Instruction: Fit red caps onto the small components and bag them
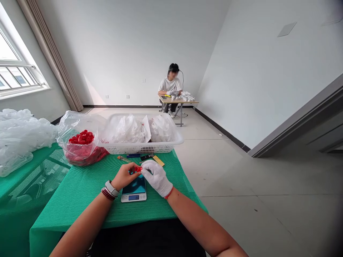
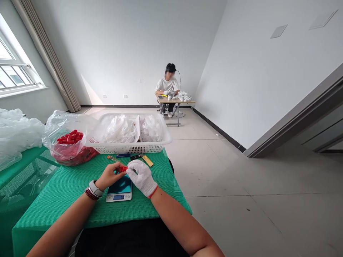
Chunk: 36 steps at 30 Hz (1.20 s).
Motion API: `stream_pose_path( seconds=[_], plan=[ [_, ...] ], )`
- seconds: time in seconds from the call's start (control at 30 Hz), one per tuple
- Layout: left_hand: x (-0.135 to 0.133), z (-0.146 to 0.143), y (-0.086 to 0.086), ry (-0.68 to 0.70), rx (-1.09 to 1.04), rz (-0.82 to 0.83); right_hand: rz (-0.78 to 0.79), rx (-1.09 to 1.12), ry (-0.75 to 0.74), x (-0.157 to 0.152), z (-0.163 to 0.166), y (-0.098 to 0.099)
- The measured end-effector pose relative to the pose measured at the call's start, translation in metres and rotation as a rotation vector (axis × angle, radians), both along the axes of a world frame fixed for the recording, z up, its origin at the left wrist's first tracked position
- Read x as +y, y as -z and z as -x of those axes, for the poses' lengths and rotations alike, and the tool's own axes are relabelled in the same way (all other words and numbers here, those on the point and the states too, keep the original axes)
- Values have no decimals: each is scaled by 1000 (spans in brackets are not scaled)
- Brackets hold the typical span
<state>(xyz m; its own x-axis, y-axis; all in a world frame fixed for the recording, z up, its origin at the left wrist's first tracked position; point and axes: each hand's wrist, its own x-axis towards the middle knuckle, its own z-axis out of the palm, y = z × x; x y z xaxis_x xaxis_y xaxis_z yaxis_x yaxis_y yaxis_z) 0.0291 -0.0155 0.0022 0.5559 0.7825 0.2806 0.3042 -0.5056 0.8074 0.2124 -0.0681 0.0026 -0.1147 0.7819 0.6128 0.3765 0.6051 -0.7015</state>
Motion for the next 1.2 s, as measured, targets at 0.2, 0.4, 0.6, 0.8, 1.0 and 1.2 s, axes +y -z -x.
stream_pose_path(
  seconds=[0.2,0.4,0.6,0.8,1.0,1.2],
  plan=[
    [4,1,1,148,-104,304,-76,-57,-2,-5,1,-6],
    [5,0,2,160,-85,281,-106,-81,-4,-2,1,-1],
    [2,-1,1,-1,-61,76,59,46,2,5,1,7],
    [-2,-3,-1,-5,40,39,-2,13,-22,2,-1,5],
    [-1,-5,-3,13,20,51,-112,-133,-12,-2,0,3],
    [-1,-5,0,21,10,-19,-4,20,18,3,1,7]
  ],
)
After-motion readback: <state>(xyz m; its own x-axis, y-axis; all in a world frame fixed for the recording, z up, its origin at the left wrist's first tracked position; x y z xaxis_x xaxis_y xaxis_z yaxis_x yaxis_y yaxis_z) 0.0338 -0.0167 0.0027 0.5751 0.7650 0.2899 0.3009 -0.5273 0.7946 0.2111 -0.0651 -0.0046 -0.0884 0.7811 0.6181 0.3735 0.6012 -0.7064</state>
